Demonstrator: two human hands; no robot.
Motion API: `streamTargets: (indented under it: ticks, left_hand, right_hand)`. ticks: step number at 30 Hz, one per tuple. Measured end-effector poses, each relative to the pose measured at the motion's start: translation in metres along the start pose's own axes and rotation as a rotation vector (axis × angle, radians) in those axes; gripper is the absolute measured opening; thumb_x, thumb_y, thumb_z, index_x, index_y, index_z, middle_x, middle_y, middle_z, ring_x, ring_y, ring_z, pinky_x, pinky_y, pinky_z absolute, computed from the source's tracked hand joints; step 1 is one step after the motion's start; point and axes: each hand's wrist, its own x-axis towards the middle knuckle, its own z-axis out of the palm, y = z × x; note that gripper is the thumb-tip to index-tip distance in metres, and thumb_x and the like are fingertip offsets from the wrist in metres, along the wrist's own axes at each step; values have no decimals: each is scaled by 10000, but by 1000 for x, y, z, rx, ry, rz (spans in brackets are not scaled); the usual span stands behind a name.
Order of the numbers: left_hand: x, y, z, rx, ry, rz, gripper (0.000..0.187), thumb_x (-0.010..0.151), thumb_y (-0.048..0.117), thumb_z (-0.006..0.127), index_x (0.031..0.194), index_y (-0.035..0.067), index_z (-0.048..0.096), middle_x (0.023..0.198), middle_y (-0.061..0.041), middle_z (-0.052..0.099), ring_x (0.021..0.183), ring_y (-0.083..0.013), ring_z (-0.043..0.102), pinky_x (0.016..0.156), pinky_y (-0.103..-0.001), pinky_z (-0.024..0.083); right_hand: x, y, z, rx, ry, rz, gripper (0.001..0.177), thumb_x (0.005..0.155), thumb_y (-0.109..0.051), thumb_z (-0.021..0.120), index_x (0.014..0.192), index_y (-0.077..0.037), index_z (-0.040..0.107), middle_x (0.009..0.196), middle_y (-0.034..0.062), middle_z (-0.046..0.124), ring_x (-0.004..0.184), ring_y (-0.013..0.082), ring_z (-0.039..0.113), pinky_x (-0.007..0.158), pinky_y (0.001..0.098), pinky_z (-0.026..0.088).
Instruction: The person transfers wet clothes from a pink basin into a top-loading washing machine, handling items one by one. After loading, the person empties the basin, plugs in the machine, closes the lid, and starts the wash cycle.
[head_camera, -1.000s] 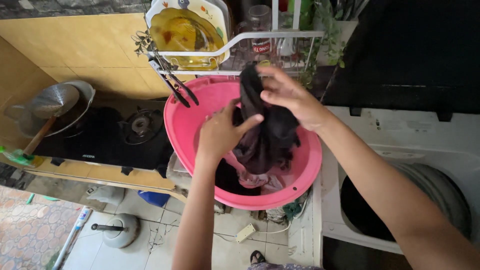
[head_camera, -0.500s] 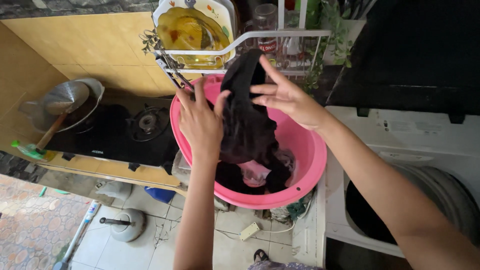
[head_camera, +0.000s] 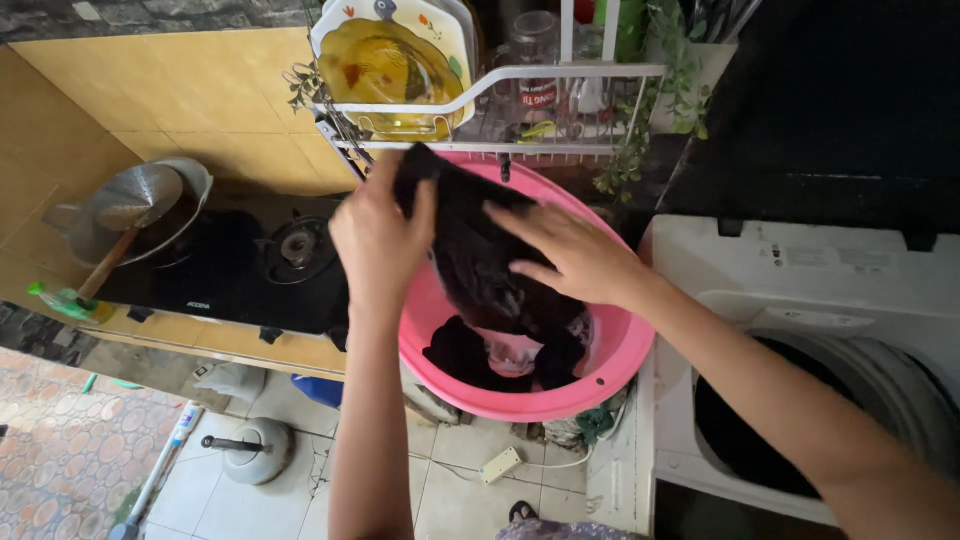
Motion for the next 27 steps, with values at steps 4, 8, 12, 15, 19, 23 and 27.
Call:
streamTargets:
  ticks: [4,8,12,15,19,23,27]
  left_hand:
    - [14,-31,-7,243,139,-35,392,802,448,772,1151,281,709,604,-106,677,617,-424,714,604,-539,550]
    - [18,-67,-11,176,140,-71,386,732,307,789,1044,334,564,791,96,724,730,-250,735,841,-397,489]
    - [24,-50,-32,-670,63,-107,404,705,-64,505,1007,200,457,1200,-84,657,1203,-243,641,890,-343,448]
    - [30,-57,-21,-773,-13,113,360,650,-141,401,714,129,630,1240,-98,608,1266,-220,568,1145,-368,400]
    - [37,-20,-35,-258,-51,142,598,739,-123,454,838,356,799,1241,178,688,1101,-205,481,985,-408,293]
    - [46,-2,-40,2,55,191,478,798,21,596,1080,369,764,1276,85,583,1085,-230,524,1016,-536,281]
    - [51,20,-53,101,70,395,391,890,134,598,1236,295,685,1250,-21,546,1121,-300,530,1057,-532,265]
  right_hand:
    - [-29,40,-4,-385,6,-53,354,1011,-516,595,1142,-220,738,1104,12,729,1213,203,624,1071,570,359]
    - [-29,54,-66,-374,-107,40,276,990,-467,636,907,-226,742,1003,-35,756,1155,169,637,1026,495,425]
    - [-11,40,-128,-66,86,-17,164,934,-174,798,837,-47,764,868,68,744,891,247,688,918,422,469]
    - [-3,28,-153,128,185,-13,83,957,72,774,936,134,724,937,216,722,929,348,697,913,432,545]
    - [-14,39,-168,232,180,33,96,1018,59,701,1002,153,694,1022,251,685,1011,358,664,932,432,546]
    - [-15,29,-196,307,231,23,119,1049,36,685,1012,146,655,1013,265,643,1031,368,626,973,454,502]
    - [-31,10,-234,-401,240,-52,250,1206,16,925,1061,163,784,1177,296,774,1137,408,747,1041,476,563]
